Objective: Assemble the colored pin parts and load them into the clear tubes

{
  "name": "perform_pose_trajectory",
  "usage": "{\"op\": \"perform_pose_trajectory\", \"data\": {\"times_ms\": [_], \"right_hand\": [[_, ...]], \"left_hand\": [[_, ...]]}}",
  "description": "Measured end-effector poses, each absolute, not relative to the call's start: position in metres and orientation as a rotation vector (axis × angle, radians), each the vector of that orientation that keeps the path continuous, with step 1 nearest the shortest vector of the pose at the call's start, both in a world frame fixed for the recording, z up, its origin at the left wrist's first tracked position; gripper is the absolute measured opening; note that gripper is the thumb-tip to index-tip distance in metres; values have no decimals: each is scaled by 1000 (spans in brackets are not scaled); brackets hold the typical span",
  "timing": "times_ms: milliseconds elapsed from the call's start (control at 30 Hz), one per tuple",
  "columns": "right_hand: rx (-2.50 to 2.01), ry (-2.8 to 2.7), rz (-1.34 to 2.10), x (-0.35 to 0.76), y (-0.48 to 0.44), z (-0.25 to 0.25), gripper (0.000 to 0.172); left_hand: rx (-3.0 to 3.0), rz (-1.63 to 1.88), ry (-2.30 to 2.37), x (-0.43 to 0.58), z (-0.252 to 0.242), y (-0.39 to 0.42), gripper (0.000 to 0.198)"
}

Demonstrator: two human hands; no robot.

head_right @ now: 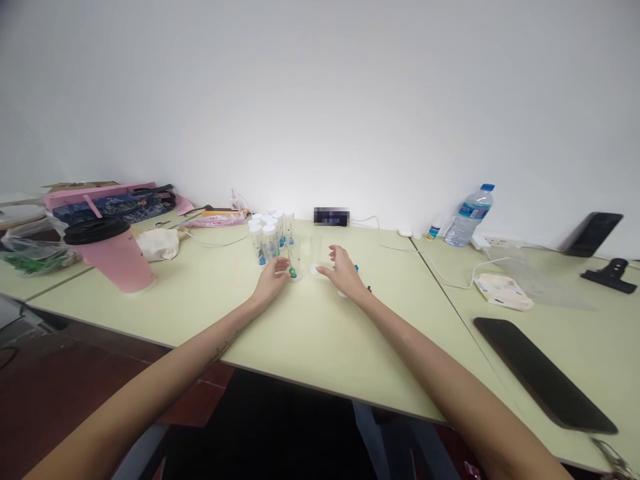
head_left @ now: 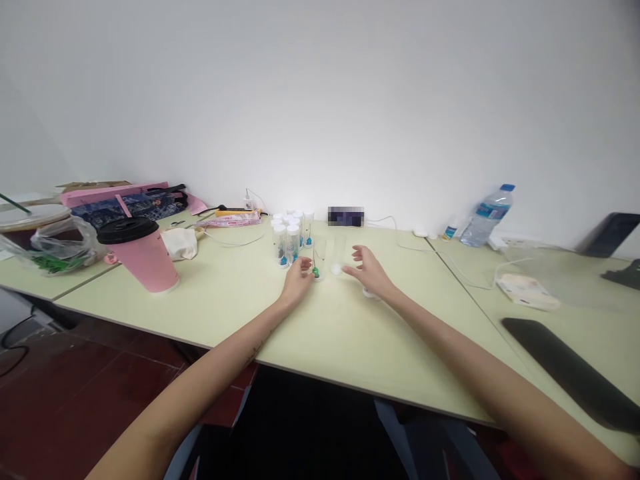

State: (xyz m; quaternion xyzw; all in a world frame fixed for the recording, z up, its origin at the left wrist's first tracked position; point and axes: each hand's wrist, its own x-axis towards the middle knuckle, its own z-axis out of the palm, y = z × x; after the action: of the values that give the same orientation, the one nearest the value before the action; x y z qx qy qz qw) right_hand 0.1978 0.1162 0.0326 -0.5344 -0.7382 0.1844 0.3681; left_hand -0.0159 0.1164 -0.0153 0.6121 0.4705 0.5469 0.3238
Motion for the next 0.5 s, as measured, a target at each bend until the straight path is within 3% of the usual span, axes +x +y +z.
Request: {"op": "perform_pose_trajectory", "data": {"times_ms": [67, 233, 500], "right_hand": [[-1371, -1870, 535, 184, 134, 31, 61], [-1326, -1852, 646, 173, 142, 23, 25], [-1202, -1862, 699, 182, 83, 8, 16]], "left_hand": [[1630, 1470, 1255, -18, -11, 112, 32], [1713, 1523, 1271, -20, -3, 104, 37], [1745, 1358, 1235, -16, -22, 117, 50]]}}
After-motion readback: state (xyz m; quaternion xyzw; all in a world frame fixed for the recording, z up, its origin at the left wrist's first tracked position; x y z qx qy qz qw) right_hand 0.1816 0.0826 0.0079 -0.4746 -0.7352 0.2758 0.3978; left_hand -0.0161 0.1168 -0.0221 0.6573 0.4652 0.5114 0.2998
